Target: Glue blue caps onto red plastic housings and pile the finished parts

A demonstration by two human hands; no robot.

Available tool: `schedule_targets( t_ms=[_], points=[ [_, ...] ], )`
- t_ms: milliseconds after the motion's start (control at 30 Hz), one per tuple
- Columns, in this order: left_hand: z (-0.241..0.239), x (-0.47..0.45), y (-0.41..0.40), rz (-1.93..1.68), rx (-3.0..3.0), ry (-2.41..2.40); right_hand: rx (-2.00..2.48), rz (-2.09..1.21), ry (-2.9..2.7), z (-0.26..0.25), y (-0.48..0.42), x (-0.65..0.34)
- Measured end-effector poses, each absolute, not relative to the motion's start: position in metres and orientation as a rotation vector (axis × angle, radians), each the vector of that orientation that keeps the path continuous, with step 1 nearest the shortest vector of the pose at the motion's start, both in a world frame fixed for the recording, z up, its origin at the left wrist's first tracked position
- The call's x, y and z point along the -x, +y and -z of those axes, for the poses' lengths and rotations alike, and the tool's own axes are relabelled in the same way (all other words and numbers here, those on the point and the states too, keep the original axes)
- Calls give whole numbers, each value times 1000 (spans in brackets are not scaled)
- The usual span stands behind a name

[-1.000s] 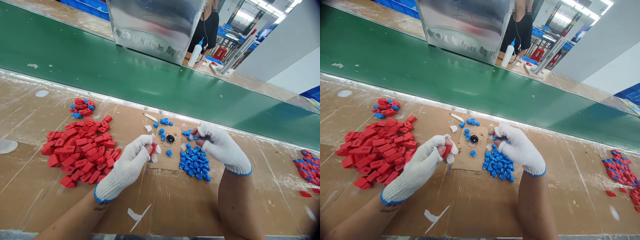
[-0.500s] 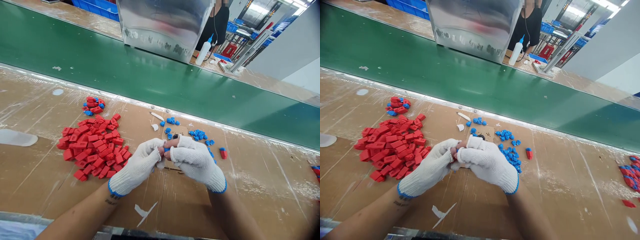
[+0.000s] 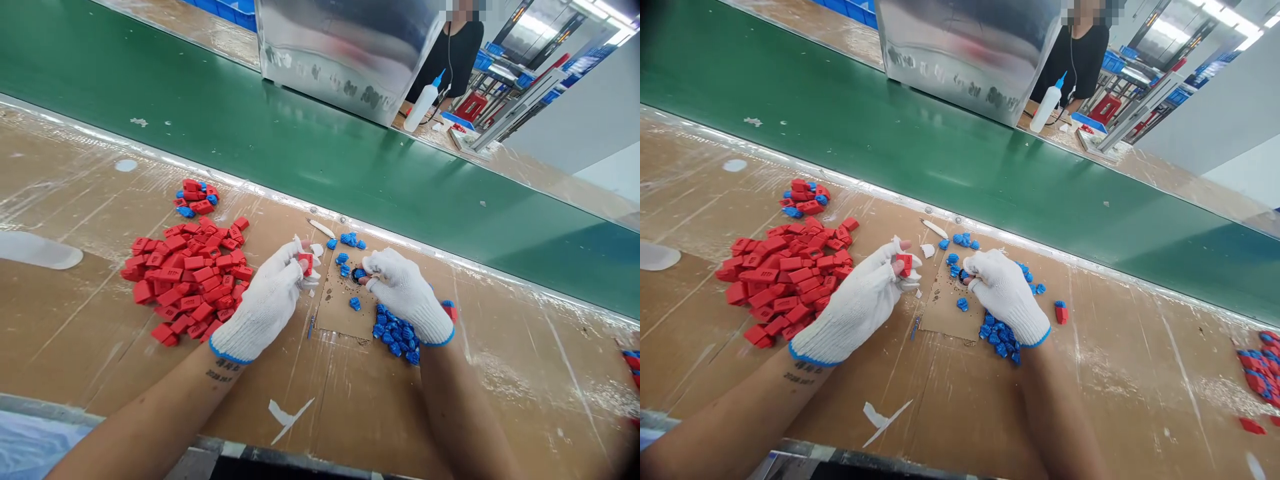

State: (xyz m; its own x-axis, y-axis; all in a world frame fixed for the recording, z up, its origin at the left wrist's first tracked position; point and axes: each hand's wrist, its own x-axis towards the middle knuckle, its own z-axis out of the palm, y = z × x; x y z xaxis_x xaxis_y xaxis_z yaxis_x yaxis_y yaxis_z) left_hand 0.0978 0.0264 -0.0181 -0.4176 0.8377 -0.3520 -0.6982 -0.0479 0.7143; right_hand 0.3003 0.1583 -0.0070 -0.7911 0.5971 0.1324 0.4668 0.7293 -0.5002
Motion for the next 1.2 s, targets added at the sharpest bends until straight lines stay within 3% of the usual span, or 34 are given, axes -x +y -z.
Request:
schedule_targets(
  t_ms=[267,567,1200],
  points=[
    [18,-99,25,-1693,-252,1170,708,-378,-2862,0,153,-292],
    [24,-96,24,-1727,-359,1158,658,-286,-2825,-5,154,-295],
    [17,-98,22,-1717,-312,1101,868,-570,-2785,-9,160,-306]
  ],
)
